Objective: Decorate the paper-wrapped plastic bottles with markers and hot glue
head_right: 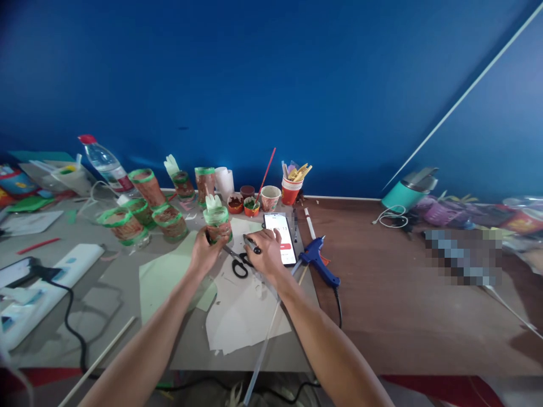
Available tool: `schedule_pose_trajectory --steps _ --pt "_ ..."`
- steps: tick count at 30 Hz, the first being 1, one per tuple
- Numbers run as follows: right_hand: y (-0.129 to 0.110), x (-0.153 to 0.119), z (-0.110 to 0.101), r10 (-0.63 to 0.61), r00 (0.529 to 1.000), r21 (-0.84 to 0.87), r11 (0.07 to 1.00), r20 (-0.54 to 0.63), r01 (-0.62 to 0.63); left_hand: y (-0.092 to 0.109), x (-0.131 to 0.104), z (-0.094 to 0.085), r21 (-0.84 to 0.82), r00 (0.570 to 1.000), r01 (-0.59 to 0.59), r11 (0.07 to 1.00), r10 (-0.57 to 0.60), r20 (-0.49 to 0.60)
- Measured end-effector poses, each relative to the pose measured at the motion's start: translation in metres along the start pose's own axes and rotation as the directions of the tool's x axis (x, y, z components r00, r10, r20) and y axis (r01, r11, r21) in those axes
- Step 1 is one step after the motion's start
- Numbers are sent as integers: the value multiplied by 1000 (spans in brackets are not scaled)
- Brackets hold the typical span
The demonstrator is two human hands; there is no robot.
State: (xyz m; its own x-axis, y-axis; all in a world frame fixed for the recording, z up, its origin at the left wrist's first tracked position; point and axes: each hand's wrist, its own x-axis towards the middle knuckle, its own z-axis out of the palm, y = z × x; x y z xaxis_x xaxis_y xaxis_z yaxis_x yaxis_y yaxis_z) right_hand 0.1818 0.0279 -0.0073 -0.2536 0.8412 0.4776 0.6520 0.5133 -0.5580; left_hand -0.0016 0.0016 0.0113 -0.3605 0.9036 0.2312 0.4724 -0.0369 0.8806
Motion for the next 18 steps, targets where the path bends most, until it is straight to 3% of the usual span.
schedule_pose_trajectory --steps 7,11,18 --pt "5 1 -1 27 1000 27 999 -11 -27 -1 0 1 -5 1000 -8 1000 8 -3" --pt "2 3 -4 -31 1000 28 999 3 31 -3 1 1 -9 1000 -24 1000 24 -3" --pt "1 5 -21 -1 959 111 993 -284 33 -7 0 3 11 998 35 999 -35 -47"
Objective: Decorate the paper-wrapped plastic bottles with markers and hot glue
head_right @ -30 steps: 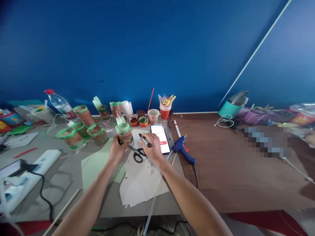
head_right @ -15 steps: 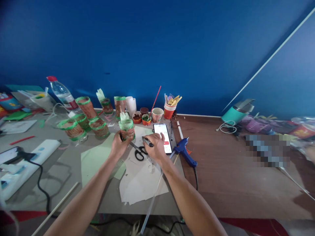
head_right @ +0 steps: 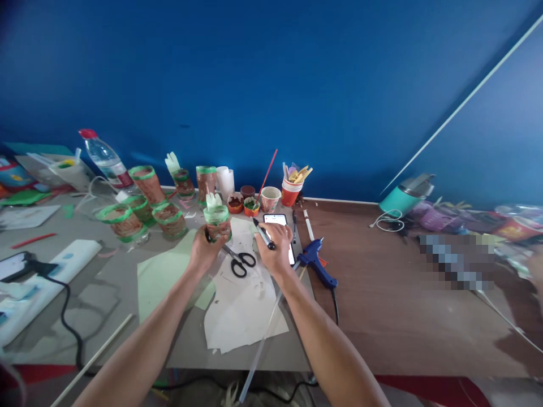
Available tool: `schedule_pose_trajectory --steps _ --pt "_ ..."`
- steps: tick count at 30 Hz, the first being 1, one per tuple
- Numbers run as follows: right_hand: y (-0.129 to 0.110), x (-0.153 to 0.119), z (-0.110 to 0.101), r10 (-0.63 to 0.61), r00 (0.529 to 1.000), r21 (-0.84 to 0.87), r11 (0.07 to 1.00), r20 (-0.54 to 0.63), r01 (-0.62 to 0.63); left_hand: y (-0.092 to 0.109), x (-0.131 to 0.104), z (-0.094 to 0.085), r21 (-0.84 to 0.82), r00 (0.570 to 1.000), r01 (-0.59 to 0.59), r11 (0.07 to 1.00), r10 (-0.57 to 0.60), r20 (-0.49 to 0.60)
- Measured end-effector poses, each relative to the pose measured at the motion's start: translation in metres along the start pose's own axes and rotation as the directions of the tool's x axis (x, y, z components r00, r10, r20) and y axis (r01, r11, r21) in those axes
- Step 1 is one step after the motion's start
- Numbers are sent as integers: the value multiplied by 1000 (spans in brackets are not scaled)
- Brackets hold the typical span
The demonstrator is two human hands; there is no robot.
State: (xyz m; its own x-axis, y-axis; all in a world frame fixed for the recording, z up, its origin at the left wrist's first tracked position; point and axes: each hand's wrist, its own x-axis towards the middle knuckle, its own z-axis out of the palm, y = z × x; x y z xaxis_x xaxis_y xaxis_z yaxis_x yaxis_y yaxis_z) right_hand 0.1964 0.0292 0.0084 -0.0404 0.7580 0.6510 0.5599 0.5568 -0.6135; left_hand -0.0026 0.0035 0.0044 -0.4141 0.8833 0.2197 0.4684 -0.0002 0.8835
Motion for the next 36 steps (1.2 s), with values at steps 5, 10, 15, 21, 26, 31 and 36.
schedule_pose_trajectory --steps 5,10,15,21,26,31,36 --pt "-7 -2 0 76 997 254 965 -27 -67 1 0 0 29 999 -10 1000 11 -30" --pt "-19 -5 -3 182 982 435 881 52 -187 2 -1 1 50 999 -34 998 35 -28" --pt "-30 -7 -6 194 974 507 832 118 -227 2 -2 3 47 998 -47 998 48 -29" --pt "-41 -10 -8 139 975 523 826 171 -209 3 -4 4 73 996 -83 994 84 -17" --pt "-42 -11 -6 96 983 540 825 156 -166 2 -6 5 118 993 -108 987 112 -22" --pt "-41 -10 -6 114 983 536 826 145 -175 -2 -7 7 155 987 -144 977 153 -46" --pt "-39 -10 -5 115 982 543 821 148 -178 -4 -9 9 200 980 -180 963 193 -48"
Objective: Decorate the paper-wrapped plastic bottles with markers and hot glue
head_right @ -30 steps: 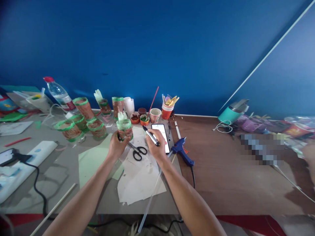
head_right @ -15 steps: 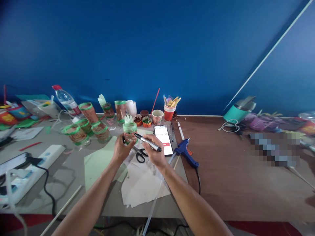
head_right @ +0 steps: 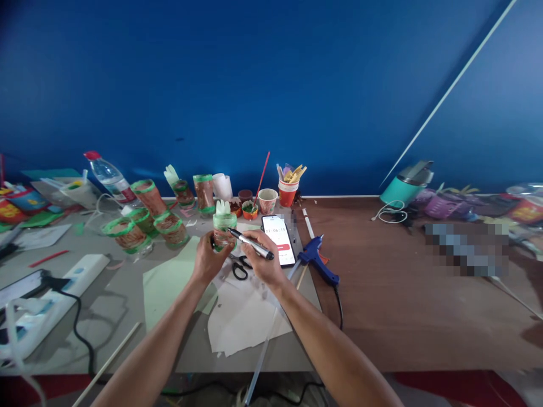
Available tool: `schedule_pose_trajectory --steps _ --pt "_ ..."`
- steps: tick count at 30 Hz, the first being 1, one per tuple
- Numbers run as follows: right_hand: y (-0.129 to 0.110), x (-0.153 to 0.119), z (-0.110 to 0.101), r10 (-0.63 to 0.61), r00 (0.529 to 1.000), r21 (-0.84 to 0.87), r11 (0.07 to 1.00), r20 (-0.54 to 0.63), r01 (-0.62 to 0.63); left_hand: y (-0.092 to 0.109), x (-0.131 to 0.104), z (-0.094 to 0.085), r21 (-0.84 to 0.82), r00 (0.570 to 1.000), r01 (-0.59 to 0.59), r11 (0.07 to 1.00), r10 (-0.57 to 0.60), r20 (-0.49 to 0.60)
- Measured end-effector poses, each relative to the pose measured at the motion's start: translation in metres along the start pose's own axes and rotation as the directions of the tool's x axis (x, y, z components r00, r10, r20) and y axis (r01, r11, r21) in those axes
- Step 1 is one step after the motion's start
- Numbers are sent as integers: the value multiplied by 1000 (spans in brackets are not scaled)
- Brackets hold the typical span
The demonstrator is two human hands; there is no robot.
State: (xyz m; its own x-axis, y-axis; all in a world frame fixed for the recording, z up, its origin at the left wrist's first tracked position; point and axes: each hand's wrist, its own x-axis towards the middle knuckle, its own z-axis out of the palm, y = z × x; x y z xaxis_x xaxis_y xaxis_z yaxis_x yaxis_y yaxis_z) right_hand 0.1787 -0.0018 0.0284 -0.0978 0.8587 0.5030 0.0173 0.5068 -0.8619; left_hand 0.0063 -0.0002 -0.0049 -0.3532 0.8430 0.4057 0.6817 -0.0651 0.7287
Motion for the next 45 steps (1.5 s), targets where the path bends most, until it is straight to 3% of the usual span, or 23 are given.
schedule_pose_trajectory --steps 13,23,30,37,45 --pt "-5 1 1 -23 1000 -19 1000 6 23 2 -4 1 131 994 -108 985 112 -18" --pt "4 3 -3 14 1000 5 1000 -16 -14 -6 -1 6 111 988 -114 987 124 -88" --pt "-1 2 -1 -55 998 -9 998 15 55 -5 -2 5 148 987 -131 980 143 -75" --pt "3 3 -2 -3 1000 9 1000 -18 3 -5 -2 5 157 986 -127 979 142 -83" --pt "2 1 0 -26 1000 3 1000 14 26 -7 -2 6 173 983 -149 974 165 -81"
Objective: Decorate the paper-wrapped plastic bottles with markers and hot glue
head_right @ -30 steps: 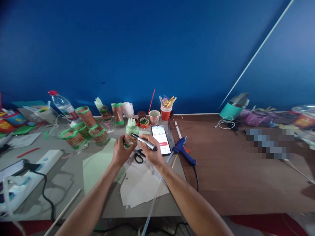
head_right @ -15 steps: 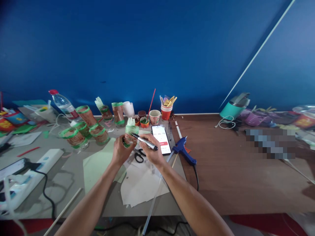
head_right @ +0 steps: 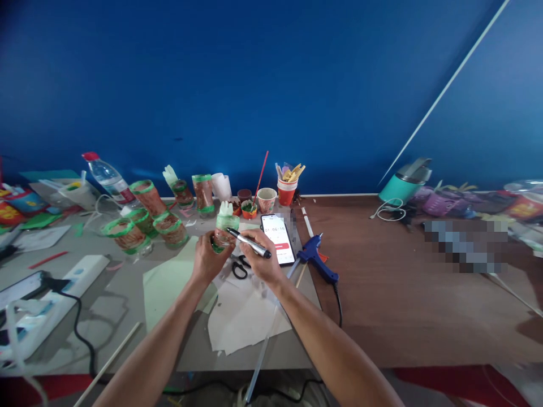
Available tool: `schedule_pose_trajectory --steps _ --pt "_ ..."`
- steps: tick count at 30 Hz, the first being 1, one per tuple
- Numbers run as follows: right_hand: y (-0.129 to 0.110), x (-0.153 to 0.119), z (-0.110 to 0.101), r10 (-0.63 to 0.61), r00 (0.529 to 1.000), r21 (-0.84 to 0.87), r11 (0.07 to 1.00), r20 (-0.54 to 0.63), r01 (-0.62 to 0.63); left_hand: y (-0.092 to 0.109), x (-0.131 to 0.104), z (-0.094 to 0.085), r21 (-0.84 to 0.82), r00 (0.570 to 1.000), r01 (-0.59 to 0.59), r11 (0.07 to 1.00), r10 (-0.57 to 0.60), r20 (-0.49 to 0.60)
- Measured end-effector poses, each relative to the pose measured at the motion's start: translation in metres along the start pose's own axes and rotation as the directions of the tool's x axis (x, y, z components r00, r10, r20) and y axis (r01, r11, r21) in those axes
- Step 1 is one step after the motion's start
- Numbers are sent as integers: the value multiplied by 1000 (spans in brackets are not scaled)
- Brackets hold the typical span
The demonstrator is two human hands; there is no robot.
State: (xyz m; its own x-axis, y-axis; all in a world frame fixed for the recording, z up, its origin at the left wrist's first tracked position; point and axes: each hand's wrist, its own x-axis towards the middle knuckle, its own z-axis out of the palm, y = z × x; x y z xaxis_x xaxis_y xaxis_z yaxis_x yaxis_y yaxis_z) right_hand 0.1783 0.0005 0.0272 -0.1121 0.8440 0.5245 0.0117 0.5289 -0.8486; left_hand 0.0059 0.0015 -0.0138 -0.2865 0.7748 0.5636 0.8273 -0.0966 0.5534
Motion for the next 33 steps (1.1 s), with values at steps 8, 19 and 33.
schedule_pose_trajectory --steps 8,19,33 --pt "0 1 -2 13 999 -13 1000 -32 -13 -1 0 -1 -1 1000 5 1000 -5 -9" --pt "3 0 -2 43 999 -9 999 -30 -43 0 1 -1 30 1000 -12 999 12 -11" --pt "5 0 -1 52 998 -12 999 -39 -53 -2 1 0 66 1000 -26 997 27 -13"
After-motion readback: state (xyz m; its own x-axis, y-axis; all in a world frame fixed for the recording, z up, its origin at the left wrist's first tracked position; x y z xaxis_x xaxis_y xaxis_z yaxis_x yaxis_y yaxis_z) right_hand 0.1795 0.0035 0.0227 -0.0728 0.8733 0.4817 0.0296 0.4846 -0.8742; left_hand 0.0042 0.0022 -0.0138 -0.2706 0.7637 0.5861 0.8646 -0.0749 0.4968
